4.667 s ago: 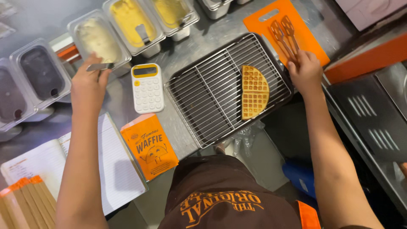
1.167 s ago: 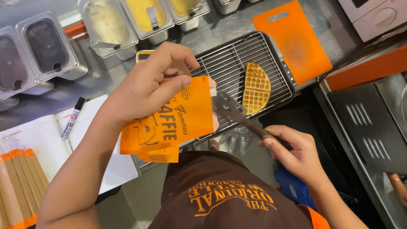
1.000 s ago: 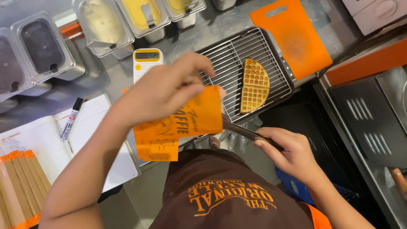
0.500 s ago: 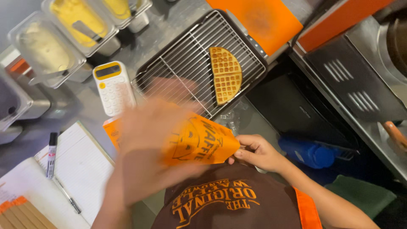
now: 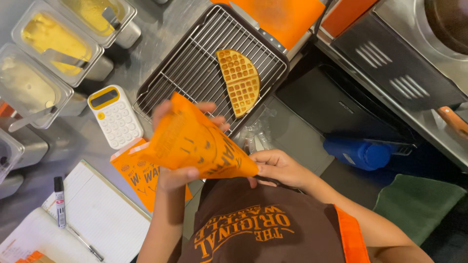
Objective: The person places a cooked waffle on a wire rack, spreads a white creamy topping on one half and a red jam on the other half using a spatula, then folds the waffle and places it into an orange paper wrapper.
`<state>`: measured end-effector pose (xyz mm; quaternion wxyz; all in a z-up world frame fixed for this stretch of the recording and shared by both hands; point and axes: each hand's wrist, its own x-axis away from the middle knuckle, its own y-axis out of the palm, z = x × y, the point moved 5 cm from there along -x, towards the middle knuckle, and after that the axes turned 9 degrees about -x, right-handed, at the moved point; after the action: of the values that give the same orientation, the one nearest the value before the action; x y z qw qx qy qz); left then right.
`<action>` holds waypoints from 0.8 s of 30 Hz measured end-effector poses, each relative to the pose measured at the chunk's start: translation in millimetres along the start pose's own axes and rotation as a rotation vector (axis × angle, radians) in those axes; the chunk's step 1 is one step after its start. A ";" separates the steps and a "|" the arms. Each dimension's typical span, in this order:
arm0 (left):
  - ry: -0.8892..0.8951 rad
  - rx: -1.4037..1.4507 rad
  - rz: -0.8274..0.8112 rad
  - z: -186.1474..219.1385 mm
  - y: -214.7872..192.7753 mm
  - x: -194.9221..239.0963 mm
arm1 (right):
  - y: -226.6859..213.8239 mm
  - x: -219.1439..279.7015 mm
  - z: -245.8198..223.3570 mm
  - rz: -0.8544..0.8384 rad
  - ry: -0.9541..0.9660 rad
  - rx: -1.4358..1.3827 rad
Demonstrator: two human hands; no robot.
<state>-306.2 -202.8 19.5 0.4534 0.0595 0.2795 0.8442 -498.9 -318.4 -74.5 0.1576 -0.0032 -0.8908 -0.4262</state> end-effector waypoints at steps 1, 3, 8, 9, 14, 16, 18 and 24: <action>-0.007 -0.028 -0.060 0.9 1.1 -2.6 | -0.2 1.6 0.4 0.019 0.013 0.007; 0.002 -0.089 -0.083 -1.8 -0.1 -3.3 | -2.4 4.7 -0.5 0.096 -0.022 0.113; 0.077 -0.112 0.165 -11.2 -16.4 -4.0 | -4.2 12.6 -8.9 0.305 -0.283 0.493; 0.095 -0.088 0.217 -12.2 -21.2 -5.1 | -6.5 16.0 -6.6 0.295 -0.242 0.469; 0.249 0.000 0.390 12.6 -74.1 -5.6 | -44.4 56.8 -6.8 0.495 -0.076 0.270; 0.296 0.000 0.460 22.5 -95.9 0.4 | -65.4 70.1 -18.7 0.756 -0.170 0.388; 0.315 -0.010 0.501 26.3 -110.3 8.0 | -77.0 73.1 -25.0 0.937 -0.196 0.493; 0.294 0.009 0.565 17.7 -123.8 30.3 | -80.0 37.5 -29.8 1.011 -0.113 0.605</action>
<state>-226.9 -117.6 -35.4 0.1553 0.0143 0.3183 0.9351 -537.5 -396.7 -107.1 0.2872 -0.4051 -0.8676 -0.0242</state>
